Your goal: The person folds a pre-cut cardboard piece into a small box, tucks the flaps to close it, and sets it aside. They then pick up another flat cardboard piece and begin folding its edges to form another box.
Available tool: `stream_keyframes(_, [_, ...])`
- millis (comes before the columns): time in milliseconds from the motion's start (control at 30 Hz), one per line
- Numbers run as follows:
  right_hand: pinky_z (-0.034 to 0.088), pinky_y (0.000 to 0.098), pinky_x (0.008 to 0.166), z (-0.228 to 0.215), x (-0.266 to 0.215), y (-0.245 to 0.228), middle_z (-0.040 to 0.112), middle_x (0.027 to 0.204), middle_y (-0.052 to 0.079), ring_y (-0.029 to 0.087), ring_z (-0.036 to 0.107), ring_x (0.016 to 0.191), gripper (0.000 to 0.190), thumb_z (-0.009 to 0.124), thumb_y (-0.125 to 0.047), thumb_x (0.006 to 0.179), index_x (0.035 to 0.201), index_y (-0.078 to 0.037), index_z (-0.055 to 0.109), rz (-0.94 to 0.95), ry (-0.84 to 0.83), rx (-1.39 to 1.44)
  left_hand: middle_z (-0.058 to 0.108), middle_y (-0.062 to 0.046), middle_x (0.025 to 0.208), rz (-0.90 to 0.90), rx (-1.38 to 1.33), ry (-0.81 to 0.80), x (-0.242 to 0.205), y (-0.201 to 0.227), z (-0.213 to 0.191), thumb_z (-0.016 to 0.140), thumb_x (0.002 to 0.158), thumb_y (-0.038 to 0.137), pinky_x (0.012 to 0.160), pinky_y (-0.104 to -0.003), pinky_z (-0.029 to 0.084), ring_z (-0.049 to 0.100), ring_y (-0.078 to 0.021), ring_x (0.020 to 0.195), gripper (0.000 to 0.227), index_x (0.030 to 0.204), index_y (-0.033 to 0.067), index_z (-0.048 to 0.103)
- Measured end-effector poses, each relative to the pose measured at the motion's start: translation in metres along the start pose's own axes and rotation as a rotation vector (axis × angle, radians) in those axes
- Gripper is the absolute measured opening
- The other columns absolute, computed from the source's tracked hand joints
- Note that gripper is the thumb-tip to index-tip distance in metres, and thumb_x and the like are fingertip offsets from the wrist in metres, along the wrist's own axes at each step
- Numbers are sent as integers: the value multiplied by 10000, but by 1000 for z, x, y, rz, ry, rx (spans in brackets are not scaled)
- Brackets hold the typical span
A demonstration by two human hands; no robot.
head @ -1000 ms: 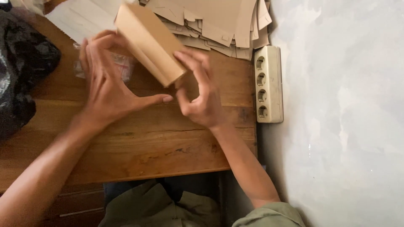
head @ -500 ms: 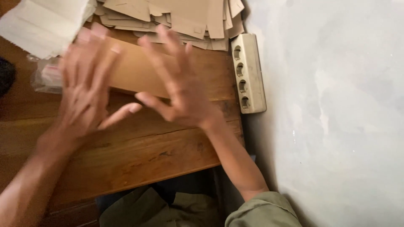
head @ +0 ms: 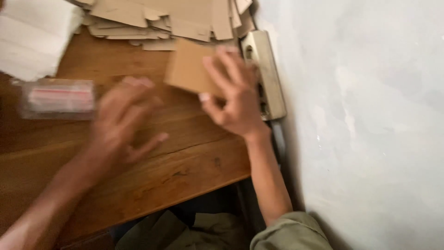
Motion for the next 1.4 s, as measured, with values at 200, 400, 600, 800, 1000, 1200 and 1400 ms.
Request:
stream_keyframes(200, [279,574,1268,-17,-2,0,501,1524,208,395,376,1480,519,635,-171,889,1384,-16,633,127,85,122,434,-171,1602,-37,97,-268,-17,-3,12,575,984,495,1236,-517,236,358,-343,1502,608,1462,122,536])
stream_keyframes(400, [233,542,1220,-6,-6,-8,502,1530,178,406,409,1448,545,617,-75,886,1426,-4,638,215,132,120,557,-113,1445,-86,101,-203,-20,-6,17,733,882,488,1212,-515,292,461,-314,1432,501,1244,155,638])
stream_keyframes(600, [74,808,1106,-1,-8,-16,508,1511,123,425,426,1437,631,576,-46,762,1386,-65,664,267,169,-1,607,-128,1316,-113,17,-191,-18,-7,13,727,919,345,1189,-504,327,511,-318,1373,365,1166,81,676])
stream_keyframes(800, [84,722,1179,-8,-6,-23,551,1462,-5,305,474,1434,608,498,8,761,1302,-168,714,235,301,93,629,-67,1211,-94,27,-85,-26,-20,28,752,900,326,1125,-465,408,577,-271,1271,287,1079,107,707])
stream_keyframes(1000, [432,549,1111,6,-2,-37,652,1156,121,352,621,1183,450,461,84,818,1127,-78,746,-96,365,195,631,-54,1132,-195,89,-4,-23,-22,30,761,886,331,1123,-454,362,585,-239,1189,313,1105,120,688])
stream_keyframes(1200, [528,427,1036,33,1,-71,722,1127,26,248,696,1113,399,578,24,765,1014,-185,810,-267,159,251,579,-65,1114,-220,116,-37,-24,-19,32,766,838,359,1053,-435,409,566,-253,1142,375,1077,105,628])
stream_keyframes(1400, [600,356,902,66,51,-97,751,1053,-4,212,719,963,291,604,-35,819,964,-185,807,-346,100,375,596,-114,1112,-163,223,-45,-27,-17,33,753,761,367,1027,-459,383,528,-297,1127,450,1092,78,657])
Point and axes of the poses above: each hand's wrist, its own x-axis towards the middle knuckle, its own z-axis out of the palm, y = z × x, the point moved 1 cm from there along x, towards the middle knuckle
